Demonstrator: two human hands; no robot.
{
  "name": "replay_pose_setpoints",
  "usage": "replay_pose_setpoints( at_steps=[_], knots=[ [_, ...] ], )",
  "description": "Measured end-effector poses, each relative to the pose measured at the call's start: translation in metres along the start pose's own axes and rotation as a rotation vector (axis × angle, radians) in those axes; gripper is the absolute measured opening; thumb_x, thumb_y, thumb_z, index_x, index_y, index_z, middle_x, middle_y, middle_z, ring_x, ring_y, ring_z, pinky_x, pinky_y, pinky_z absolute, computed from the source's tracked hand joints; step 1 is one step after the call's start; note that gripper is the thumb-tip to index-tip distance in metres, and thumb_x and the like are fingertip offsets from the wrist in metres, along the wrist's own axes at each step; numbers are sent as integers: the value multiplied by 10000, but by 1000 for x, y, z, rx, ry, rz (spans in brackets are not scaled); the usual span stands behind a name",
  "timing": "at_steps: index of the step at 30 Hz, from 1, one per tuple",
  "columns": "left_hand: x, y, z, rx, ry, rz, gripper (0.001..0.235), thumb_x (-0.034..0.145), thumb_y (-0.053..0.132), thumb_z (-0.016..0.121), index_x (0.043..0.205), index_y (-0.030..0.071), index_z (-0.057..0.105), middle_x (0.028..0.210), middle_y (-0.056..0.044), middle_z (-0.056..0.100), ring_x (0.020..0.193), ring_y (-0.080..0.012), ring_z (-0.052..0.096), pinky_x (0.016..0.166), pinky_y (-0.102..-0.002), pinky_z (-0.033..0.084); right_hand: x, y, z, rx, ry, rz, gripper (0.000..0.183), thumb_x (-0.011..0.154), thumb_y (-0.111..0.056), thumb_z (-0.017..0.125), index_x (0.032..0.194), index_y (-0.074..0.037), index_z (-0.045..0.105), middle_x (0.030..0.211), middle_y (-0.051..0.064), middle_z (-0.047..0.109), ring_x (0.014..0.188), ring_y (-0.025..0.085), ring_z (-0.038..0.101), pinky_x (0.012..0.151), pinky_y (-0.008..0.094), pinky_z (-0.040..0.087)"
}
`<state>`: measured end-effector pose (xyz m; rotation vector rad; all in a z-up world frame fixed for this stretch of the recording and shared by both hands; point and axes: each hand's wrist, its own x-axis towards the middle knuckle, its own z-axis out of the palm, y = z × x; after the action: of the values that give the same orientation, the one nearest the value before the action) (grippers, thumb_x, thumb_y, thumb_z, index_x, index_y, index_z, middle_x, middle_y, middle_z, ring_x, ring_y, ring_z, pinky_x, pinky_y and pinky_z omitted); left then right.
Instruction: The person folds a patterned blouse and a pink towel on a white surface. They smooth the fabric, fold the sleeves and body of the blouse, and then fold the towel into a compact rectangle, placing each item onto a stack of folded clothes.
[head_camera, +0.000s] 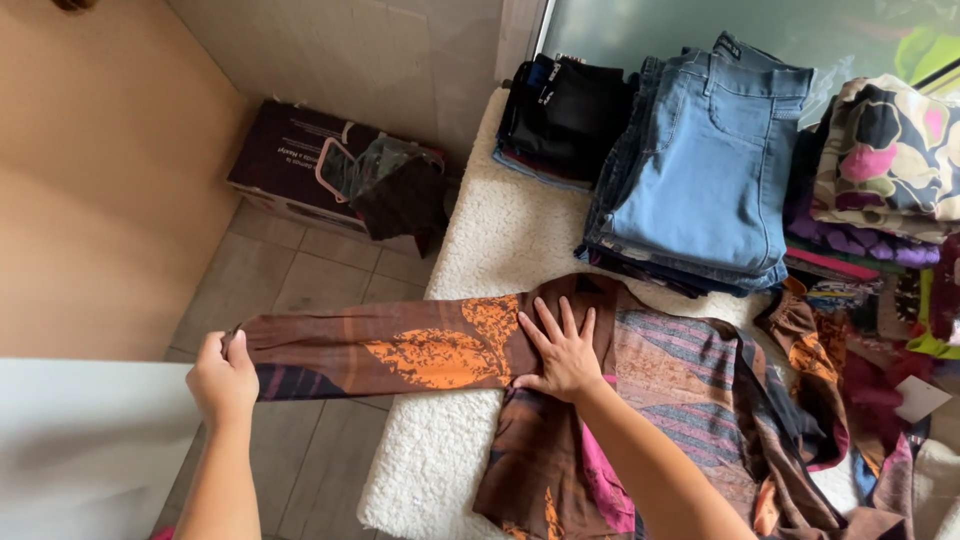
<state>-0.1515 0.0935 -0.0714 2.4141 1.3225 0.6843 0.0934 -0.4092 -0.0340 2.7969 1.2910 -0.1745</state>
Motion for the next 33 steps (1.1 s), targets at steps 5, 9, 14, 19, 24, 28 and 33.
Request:
replay_pose_setpoints(
  at_steps=[5,9,14,19,24,28,33],
  knots=[
    [-2,29,-23,476,-106,209,186,1103,360,589,1122,183,642,910,-123,752,816,-360,775,771,-488,630,8,-5,-18,-87,-149,57,1383,514,-1077,442,1647,-343,141,1713,67,139,1522,474,147,1090,855,134],
    [1,8,11,552,-296,97,261,1111,395,500,1150,154,592,893,-148,763,830,-380,789,764,-518,615,11,-7,-30,-76,-215,64,1397,510,-1054,489,1652,-339,121,1720,78,113,1533,474,125,1093,855,127],
    [-29,26,37,613,-194,101,267,1005,290,688,1143,79,597,956,-150,707,903,-353,755,732,-468,604,10,-10,-41,-71,-283,93,1410,507,-1031,513,1658,-342,76,1729,72,73,1544,463,108,1121,837,114],
    [-117,198,20,-97,-125,570,699,832,156,739,1483,39,513,1523,-299,450,1363,-540,450,1081,-606,405,1,-11,-40,-7,-195,77,1388,529,-980,552,1662,-323,92,1726,85,100,1543,448,140,1145,805,129],
    [-256,283,15,-246,-478,962,663,917,169,661,1528,56,430,1616,-234,341,1504,-423,293,1226,-550,246,-65,11,-18,424,314,174,843,861,-352,706,1571,-102,327,1621,156,347,1480,373,354,1194,574,298],
    [-325,278,27,-229,-500,1231,690,932,260,667,1542,59,417,1643,-144,355,1518,-352,319,1243,-517,248,-176,40,37,960,447,741,250,985,-149,597,1220,-81,647,1174,78,725,985,233,728,899,339,553],
    [-344,260,30,-113,-405,1335,974,818,530,744,1563,35,357,1643,-148,343,1524,-352,298,1259,-553,205,-259,29,55,934,134,1007,228,933,-349,632,978,-139,708,936,20,799,920,195,736,861,345,506]
  ],
)
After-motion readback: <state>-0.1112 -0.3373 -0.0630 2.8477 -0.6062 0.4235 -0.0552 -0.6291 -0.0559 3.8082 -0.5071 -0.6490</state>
